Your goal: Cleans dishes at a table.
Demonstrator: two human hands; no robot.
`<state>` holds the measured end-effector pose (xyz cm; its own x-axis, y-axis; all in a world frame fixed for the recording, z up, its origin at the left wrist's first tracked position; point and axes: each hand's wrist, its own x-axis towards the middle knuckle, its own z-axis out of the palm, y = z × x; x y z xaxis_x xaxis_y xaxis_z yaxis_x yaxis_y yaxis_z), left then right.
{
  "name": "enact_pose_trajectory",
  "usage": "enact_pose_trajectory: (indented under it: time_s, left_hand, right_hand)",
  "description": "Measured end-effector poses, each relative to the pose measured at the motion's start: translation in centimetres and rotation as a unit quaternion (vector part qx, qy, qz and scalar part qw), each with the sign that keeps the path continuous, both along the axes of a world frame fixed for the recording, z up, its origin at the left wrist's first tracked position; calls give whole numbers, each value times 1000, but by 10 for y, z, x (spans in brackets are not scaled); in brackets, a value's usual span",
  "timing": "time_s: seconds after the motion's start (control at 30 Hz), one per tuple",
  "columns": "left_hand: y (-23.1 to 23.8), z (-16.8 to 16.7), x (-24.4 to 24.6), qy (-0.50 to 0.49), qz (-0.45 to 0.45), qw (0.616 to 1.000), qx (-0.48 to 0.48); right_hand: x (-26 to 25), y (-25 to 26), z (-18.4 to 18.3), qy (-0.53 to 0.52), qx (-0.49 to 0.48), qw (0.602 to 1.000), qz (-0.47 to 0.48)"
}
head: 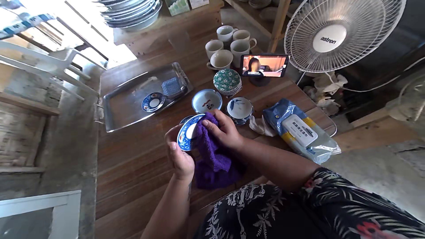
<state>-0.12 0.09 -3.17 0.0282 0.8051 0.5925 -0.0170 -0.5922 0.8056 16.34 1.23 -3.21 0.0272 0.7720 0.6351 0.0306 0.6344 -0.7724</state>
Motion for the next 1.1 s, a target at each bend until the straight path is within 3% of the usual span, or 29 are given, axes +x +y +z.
enact_pose_trajectory:
  time_s: [0.2, 0.37, 0.67, 0.77, 0.9, 1.1]
  left_hand:
    - [3, 6, -1, 64, -19, 997, -34]
    - [5, 9, -1, 150, -10, 989, -16]
    - [10, 8, -8, 202, -43, 978, -38]
    - [7, 13, -7, 261, -3, 965, -27]
    - [9, 9, -9, 300, 63, 950, 67]
    - [7, 10, -9, 210, 130, 967, 56]
  right_hand:
    - [8, 7, -2, -72, 61, 994, -47]
    - [11, 12, -5, -100, 59, 991, -61]
    - [11, 11, -4, -141, 51, 987, -59]
    - [10, 8, -1, -169, 60, 981, -73]
    - [8, 5, 2, -198, 72, 973, -94]
    - [5, 2, 3, -234, 35, 964, -126]
